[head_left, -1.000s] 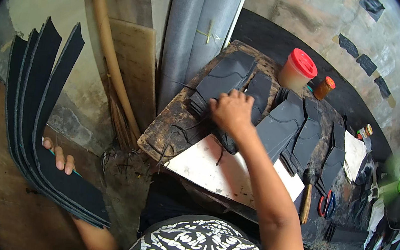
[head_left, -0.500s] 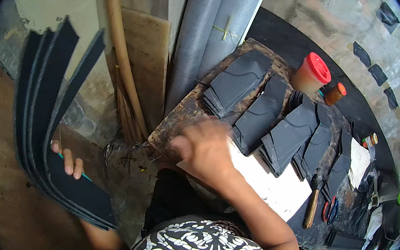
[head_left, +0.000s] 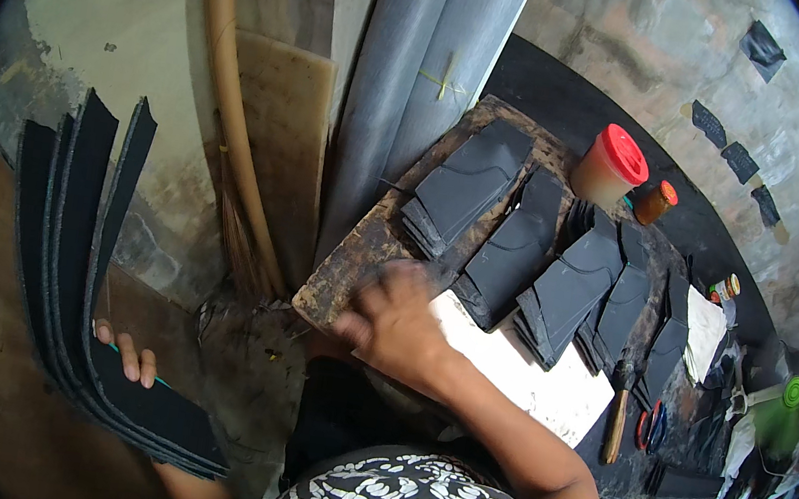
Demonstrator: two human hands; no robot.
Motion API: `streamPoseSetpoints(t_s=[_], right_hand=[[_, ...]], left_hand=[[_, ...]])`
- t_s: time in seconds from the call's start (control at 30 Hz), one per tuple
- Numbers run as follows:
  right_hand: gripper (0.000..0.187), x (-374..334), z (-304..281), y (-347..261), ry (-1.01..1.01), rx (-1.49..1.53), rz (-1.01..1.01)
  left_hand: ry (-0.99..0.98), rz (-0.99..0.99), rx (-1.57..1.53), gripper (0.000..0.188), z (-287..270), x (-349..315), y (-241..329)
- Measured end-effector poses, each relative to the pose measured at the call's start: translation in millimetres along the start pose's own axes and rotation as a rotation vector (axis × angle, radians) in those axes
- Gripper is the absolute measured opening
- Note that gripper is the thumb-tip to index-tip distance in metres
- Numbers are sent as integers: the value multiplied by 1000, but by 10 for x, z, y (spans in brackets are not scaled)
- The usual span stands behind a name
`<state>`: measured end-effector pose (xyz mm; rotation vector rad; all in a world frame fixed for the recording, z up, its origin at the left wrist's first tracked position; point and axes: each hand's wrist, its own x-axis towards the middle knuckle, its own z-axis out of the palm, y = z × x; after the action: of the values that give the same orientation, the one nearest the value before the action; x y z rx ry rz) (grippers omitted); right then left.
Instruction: The person sorts and stacks black rubber pieces on a workbench. They repeatedly pick up individual pieces, align them, and place them into neat piles. The person also moves a small pile of offcuts to the side.
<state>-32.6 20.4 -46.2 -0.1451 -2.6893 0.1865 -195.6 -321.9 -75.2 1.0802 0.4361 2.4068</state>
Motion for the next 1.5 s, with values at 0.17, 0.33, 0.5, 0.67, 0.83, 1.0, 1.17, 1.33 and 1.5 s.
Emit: streamPoseSetpoints(t_s=[0.17, 0.33, 0.5, 0.67, 0.83, 1.0, 1.17, 1.33, 1.5], right_hand=[[41, 104, -419, -19, -369, 672, -79], [50, 146, -284, -159, -425, -186, 250], [46, 443, 176, 2, -492, 597, -93], [37, 1213, 966, 854, -162, -616, 216], [27, 1169, 954, 664, -308, -382, 102], [27, 555, 517, -434, -234, 728, -341], [32, -196, 84, 5, -63, 197, 87], [46, -443, -79, 319, -254, -150, 456], [36, -286, 62, 243, -138, 887, 17]], left_hand=[[-22, -64, -18, 40, -84, -24, -62], [-6, -81, -109, 39, -69, 1, -148], [36, -37, -135, 38, -16, -5, -418], [2, -117, -117, 37, 152, -8, -398], [88, -103, -107, 34, 315, 19, -345], [33, -119, -215, 33, 281, 95, -357], [-142, -314, -178, 37, 188, 66, -160], [-36, -203, -173, 39, 225, 74, -431], [-284, -394, -333, 45, 258, 460, -716]])
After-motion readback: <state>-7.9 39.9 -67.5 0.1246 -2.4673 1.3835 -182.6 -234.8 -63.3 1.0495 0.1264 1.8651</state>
